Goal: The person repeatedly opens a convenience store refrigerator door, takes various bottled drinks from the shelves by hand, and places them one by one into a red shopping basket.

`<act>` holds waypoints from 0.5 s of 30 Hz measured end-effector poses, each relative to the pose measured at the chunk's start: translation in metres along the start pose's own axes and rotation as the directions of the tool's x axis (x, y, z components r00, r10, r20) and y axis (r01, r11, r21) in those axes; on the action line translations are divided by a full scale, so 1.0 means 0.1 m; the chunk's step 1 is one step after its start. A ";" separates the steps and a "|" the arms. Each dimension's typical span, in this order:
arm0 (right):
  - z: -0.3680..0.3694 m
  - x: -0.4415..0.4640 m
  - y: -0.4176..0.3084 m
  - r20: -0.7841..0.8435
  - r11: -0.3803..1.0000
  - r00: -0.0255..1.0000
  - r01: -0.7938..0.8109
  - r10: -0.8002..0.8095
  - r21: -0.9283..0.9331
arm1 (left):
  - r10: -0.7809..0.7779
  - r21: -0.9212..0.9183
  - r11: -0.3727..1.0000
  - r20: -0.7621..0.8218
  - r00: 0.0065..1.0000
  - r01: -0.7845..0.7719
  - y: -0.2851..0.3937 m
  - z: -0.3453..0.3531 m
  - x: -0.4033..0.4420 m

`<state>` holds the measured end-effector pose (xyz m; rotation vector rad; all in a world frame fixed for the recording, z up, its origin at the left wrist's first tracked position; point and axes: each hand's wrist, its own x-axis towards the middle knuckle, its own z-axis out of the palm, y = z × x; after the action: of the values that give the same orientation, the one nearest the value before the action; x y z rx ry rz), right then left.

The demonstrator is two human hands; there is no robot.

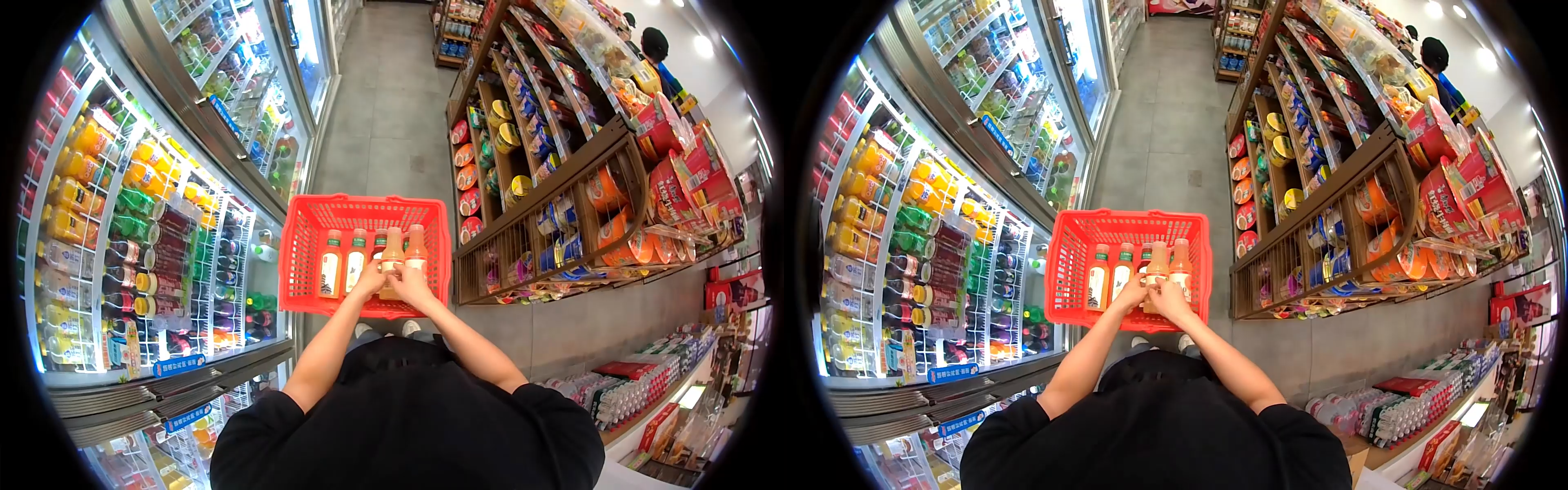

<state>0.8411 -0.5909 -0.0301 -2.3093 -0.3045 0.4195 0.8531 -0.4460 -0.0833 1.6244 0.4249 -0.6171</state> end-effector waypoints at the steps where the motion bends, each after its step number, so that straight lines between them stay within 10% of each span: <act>1: 0.04 0.05 0.10 -0.029 0.994 1.000 0.000 0.004 0.111 | 0.050 0.049 0.998 -0.018 0.999 -0.049 -0.17 -0.01 0.14; 4: -0.21 0.09 0.01 0.058 0.960 0.998 -0.042 0.027 0.277 | 0.094 0.145 0.986 -0.126 0.988 -0.076 -0.12 -0.04 0.01; 6: -0.20 0.13 0.05 0.103 0.685 0.990 -0.143 0.099 0.714 | 0.166 0.048 0.986 -0.211 0.963 -0.159 -0.03 -0.16 -0.09; 15: -0.45 0.31 -0.54 0.172 0.485 0.971 -0.073 -0.164 0.872 | 0.342 -0.179 0.803 -0.643 0.685 -0.569 0.36 -0.50 -1.19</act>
<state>0.8826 -0.5722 0.0326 -1.2084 -0.1875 0.6414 0.7885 -0.3928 0.0221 1.4433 0.5078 0.3718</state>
